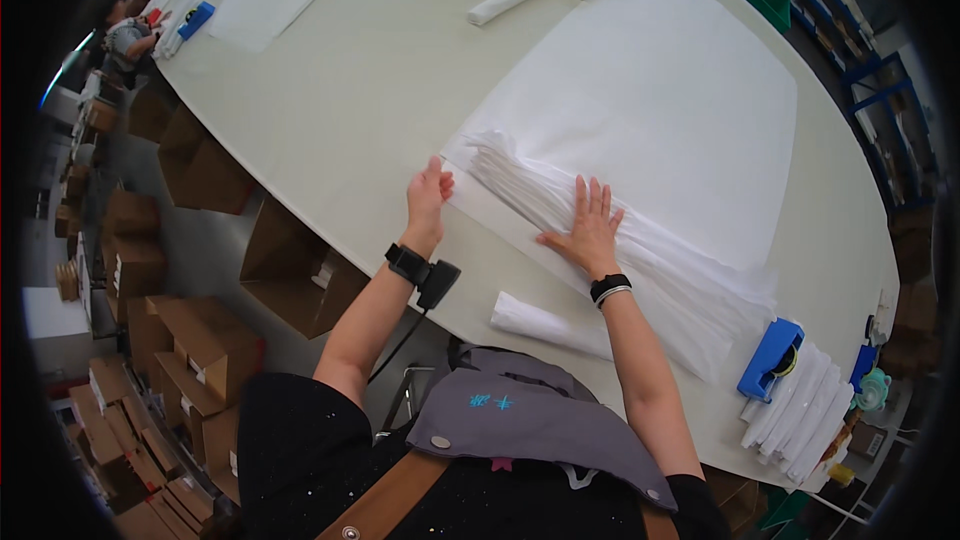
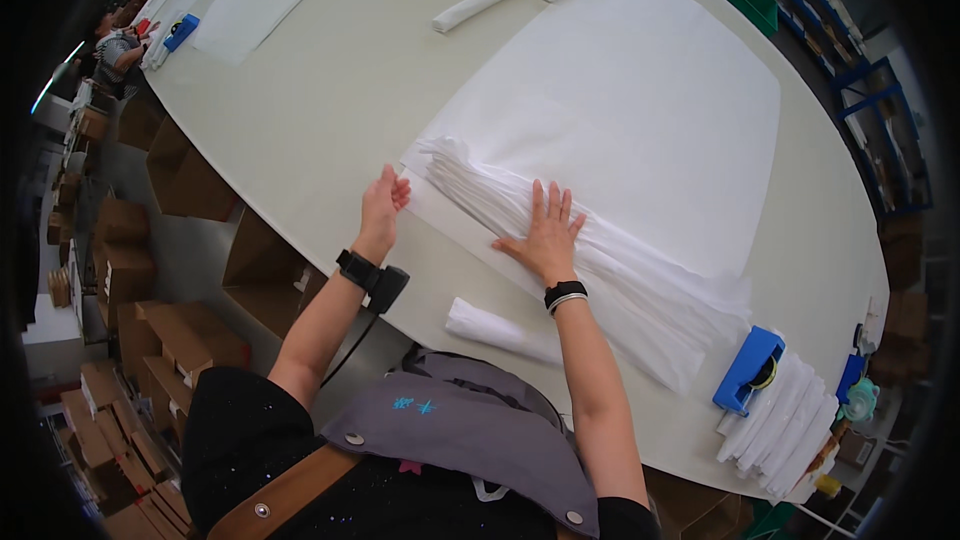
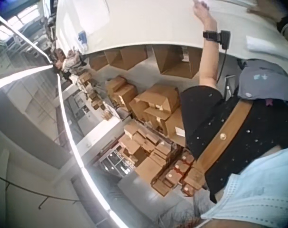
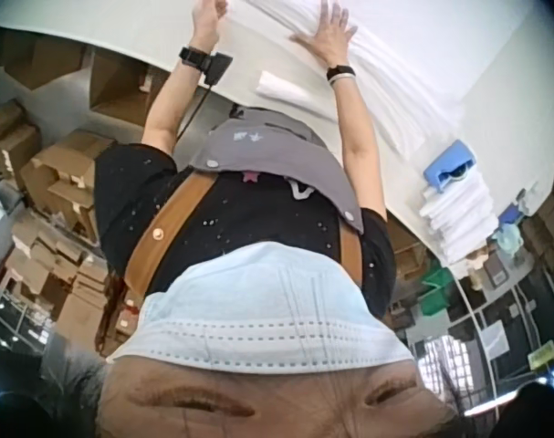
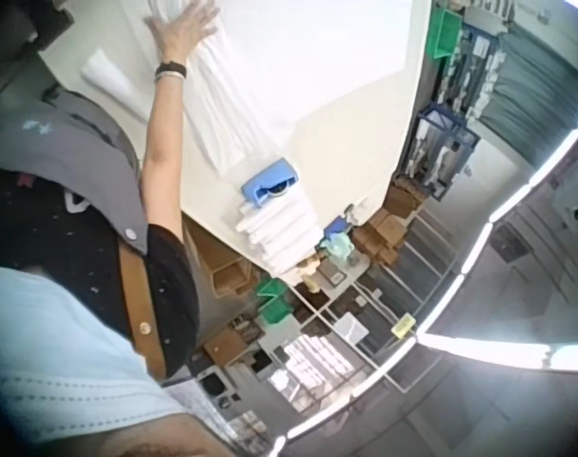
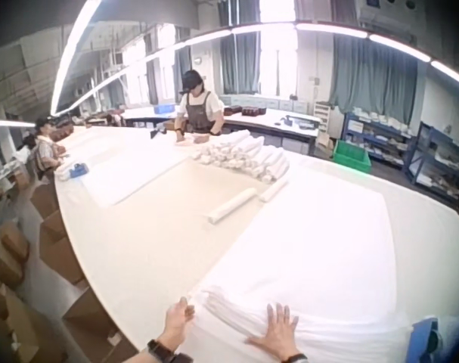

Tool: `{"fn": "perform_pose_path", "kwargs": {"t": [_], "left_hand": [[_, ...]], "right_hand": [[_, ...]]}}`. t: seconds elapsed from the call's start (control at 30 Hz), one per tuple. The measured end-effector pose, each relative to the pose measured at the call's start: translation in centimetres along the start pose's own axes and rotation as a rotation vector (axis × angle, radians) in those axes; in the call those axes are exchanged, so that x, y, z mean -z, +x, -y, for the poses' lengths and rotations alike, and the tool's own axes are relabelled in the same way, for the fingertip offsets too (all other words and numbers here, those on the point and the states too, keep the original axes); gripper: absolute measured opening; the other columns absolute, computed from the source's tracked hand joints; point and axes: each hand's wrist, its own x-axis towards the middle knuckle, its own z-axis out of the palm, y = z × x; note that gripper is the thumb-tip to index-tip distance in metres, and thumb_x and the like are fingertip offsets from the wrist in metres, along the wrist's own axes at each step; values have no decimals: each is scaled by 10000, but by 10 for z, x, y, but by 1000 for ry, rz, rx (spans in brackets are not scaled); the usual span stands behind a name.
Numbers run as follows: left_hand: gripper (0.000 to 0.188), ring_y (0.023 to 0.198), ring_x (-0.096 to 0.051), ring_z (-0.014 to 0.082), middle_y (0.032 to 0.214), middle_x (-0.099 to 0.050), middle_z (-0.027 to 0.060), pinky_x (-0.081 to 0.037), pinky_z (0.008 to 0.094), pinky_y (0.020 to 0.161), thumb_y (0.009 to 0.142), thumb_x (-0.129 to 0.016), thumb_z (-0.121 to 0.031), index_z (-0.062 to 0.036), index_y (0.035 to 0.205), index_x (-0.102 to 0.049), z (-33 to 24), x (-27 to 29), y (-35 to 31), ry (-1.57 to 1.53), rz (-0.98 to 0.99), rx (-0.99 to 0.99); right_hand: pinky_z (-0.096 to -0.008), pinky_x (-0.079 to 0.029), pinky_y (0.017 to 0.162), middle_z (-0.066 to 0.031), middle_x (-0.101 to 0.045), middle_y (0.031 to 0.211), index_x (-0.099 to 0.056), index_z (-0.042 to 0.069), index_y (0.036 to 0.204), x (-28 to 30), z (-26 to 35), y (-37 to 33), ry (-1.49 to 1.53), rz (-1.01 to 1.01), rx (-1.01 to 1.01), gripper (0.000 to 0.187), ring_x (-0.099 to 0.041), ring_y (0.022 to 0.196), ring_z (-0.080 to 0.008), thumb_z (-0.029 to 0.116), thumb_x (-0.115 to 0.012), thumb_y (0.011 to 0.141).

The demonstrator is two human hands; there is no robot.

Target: The person repeatedly rolls white fabric or paper sheets into tight cylindrical bundles on a long table. They smooth the material, roll it tightly, and place the finished rolls into a cardboard box. The process is repeated multiple times with new sheets.

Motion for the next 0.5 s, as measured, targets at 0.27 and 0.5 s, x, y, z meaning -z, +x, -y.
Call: {"fn": "perform_pose_path", "kwargs": {"t": [0.27, 0.5], "left_hand": [[188, 816, -531, 89, 883, -578, -27, -464, 270, 777, 940, -714, -253, -110, 953, -592, 28, -68, -28, -299, 129, 76], [785, 1239, -534, 329, 1304, -551, 223, -438, 404, 1031, 744, -819, -222, -39, 1431, -485, 11, -67, 11, 521, 155, -327]], "right_hand": [[-695, -60, 1169, -148, -143, 1670, -124, 160, 1618, -6, -6, 7, 88, -10, -2, 1316, -52, 1545, -384, 668, -821, 624], [-691, -48, 1170, -137, -147, 1672, -118, 164, 1619, -7, -4, 8, 64, 4, -1, 1316, -50, 1548, -377, 685, -810, 628]]}}
